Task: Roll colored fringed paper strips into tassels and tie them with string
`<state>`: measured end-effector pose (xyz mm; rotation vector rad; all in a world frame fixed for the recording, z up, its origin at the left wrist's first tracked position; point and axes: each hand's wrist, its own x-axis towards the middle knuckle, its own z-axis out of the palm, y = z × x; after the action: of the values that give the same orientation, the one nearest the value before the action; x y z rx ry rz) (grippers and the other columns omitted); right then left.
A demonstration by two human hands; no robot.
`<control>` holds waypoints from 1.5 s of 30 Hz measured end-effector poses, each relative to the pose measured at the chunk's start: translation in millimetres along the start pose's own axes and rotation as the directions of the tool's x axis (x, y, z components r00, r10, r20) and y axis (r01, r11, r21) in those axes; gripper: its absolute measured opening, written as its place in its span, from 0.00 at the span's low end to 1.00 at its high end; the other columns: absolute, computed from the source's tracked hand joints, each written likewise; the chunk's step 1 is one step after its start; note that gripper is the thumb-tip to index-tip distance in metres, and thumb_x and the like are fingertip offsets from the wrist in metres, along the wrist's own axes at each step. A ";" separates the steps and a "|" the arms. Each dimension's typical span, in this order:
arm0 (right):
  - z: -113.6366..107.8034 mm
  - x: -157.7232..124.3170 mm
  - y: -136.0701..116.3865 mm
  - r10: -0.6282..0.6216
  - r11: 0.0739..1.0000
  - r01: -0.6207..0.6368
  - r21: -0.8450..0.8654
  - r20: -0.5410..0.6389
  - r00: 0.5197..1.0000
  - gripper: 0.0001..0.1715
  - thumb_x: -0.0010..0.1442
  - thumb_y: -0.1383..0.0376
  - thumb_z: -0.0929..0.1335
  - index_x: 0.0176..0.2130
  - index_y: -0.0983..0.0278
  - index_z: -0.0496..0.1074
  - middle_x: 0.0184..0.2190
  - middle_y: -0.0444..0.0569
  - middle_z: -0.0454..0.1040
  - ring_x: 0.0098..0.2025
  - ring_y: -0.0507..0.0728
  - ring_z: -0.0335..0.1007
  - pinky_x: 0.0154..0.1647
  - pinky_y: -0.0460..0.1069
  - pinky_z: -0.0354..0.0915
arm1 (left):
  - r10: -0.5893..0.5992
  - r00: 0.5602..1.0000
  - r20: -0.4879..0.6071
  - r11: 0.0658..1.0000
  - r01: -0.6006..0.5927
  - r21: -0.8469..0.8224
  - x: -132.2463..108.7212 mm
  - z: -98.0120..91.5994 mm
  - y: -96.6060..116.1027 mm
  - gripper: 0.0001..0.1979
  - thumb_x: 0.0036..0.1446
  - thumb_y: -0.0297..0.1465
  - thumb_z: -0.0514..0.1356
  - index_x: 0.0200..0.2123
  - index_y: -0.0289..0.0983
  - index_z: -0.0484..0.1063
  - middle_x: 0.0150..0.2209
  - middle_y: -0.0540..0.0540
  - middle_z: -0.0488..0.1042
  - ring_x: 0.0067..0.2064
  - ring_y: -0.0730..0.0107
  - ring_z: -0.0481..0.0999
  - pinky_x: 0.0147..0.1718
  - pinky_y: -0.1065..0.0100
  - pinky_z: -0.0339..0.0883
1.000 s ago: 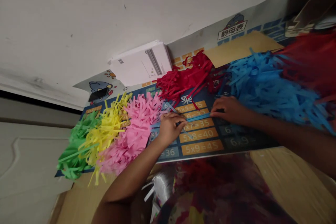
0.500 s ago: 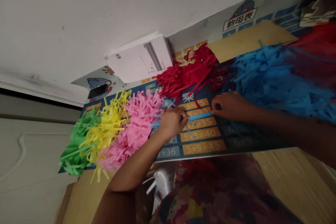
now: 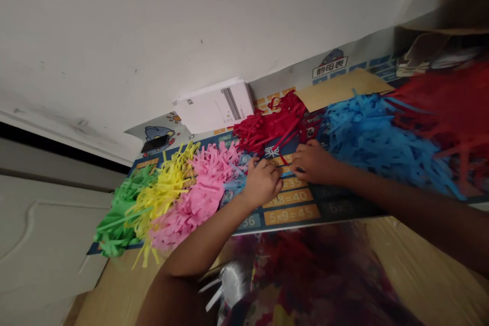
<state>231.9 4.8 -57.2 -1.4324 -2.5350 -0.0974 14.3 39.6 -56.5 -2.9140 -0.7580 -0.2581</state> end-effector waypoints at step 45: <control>-54.5 -52.6 -73.6 0.214 0.468 -0.240 0.850 0.154 0.965 0.14 0.62 0.56 0.68 0.31 0.61 0.78 0.30 0.45 0.77 0.32 0.54 0.69 0.35 0.49 0.57 | 0.254 0.805 -0.536 0.956 -0.292 0.015 -49.4 -77.7 45.3 0.08 0.67 0.24 0.56 0.44 0.36 0.75 0.37 0.49 0.82 0.41 0.70 0.77 0.60 0.53 0.49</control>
<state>204.3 -86.7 -12.3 -1.2441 -1.8110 1.1053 -16.3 -35.2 6.6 -2.7354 -0.2358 -1.0239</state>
